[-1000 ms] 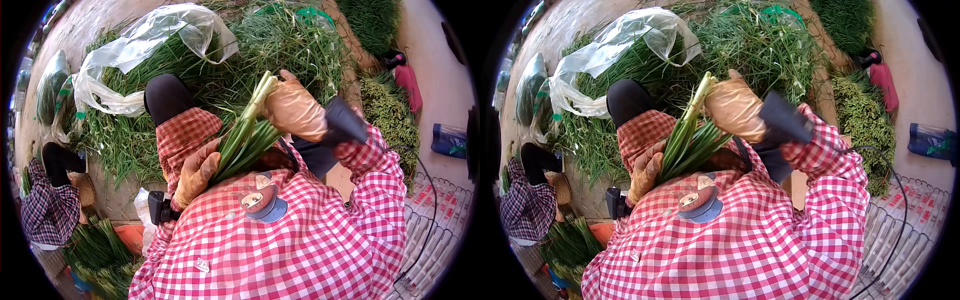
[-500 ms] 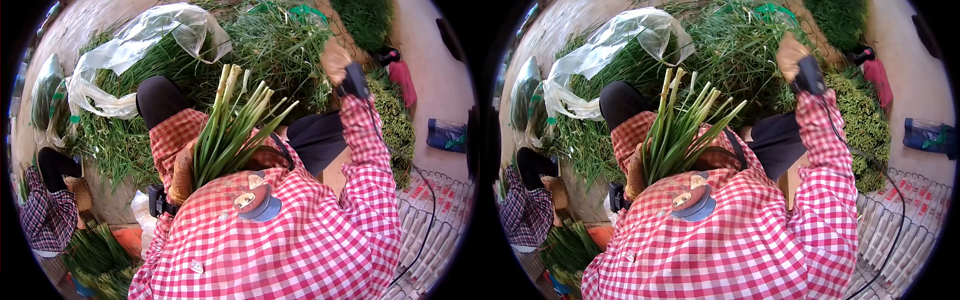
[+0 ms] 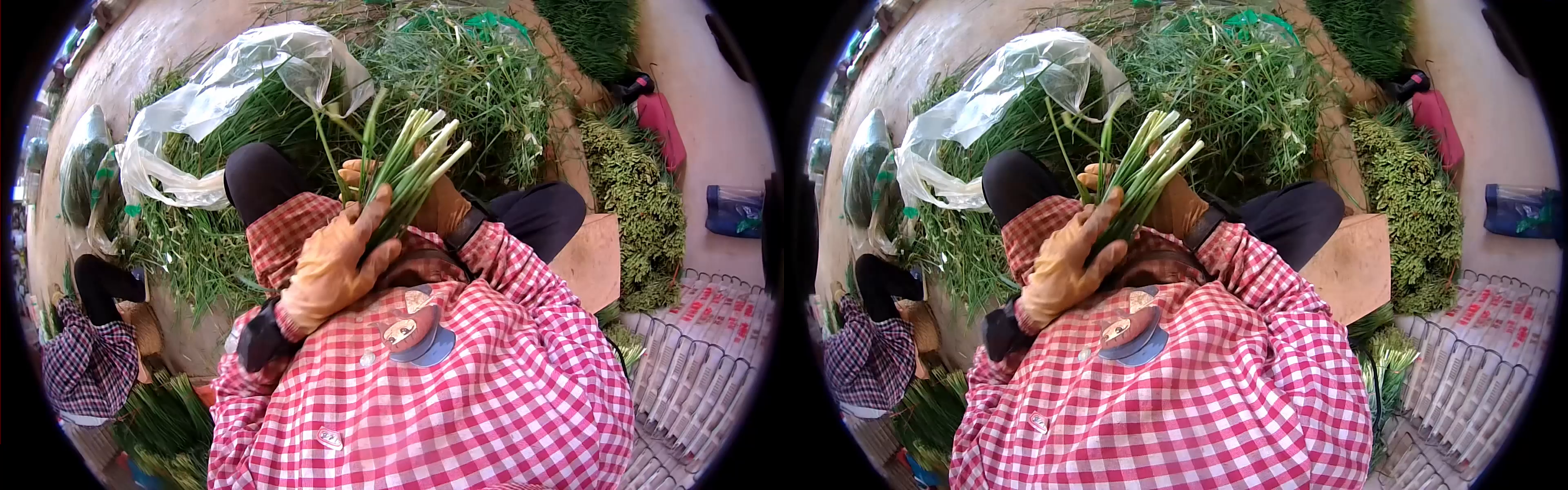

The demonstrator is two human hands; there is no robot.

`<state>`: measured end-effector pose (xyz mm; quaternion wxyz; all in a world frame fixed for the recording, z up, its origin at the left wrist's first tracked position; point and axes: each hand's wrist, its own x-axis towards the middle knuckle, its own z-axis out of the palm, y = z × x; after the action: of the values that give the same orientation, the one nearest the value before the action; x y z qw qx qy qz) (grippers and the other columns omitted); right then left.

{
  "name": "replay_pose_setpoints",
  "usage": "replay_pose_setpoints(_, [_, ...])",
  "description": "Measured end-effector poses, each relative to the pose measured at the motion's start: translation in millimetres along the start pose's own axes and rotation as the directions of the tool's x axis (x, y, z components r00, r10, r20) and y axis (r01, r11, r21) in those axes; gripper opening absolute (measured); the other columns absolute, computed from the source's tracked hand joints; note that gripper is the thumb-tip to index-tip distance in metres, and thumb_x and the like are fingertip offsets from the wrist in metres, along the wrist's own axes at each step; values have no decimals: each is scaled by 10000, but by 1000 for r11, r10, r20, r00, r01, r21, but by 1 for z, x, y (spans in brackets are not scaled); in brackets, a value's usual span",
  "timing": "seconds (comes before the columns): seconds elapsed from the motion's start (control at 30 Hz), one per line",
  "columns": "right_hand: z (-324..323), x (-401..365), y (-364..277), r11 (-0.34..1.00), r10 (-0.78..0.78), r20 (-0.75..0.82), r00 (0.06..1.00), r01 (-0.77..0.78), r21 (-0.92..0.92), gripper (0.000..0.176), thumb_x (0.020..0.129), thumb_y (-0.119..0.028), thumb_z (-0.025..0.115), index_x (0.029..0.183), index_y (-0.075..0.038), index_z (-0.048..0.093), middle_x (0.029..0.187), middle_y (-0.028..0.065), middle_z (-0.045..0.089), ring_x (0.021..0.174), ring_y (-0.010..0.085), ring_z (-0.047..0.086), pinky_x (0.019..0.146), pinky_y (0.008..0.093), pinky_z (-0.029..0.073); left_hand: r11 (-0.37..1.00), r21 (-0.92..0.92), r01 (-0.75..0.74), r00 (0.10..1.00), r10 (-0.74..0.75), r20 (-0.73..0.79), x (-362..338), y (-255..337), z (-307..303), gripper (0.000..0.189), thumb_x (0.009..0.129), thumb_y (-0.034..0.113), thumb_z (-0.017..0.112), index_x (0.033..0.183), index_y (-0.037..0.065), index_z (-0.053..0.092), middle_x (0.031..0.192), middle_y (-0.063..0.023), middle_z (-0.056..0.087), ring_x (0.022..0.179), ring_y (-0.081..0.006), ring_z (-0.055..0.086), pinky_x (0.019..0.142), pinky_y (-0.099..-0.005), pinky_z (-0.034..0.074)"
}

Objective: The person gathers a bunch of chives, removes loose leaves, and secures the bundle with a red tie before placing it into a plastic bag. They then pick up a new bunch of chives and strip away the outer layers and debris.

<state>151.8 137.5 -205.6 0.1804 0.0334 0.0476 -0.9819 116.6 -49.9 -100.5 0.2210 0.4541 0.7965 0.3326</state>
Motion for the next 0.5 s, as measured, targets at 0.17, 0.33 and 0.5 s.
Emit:
replay_pose_setpoints(0.17, [43,0,11,952,-24,-156,987,-25,-306,707,960,-527,256,1400,25,282,1420,186,355,1276,291,409,1062,449,347,919,-381,-99,897,-83,-433,-20,-29,-23,580,836,312,674,1290,10,476,1187,-171,580,1027,-249,596,886,-323,478])
replay_pose_setpoints(0.33, [21,9,20,998,61,156,986,-55,-42,768,906,-570,376,1410,2,281,1417,181,362,1239,286,444,1064,409,351,-11,-936,352,916,-201,347,-17,-63,13,716,768,385,736,1294,-7,449,1193,-144,573,1062,-215,572,904,-355,481])
replay_pose_setpoints(0.5, [10,-21,-39,158,-414,145,899,227,-961,369,934,-299,496,1135,-2,579,1153,119,581,966,204,578,842,326,475,9,-874,485,870,-103,482,-12,-45,13,475,846,292,672,1170,-28,537,975,-179,657,789,-225,669,724,-308,559])
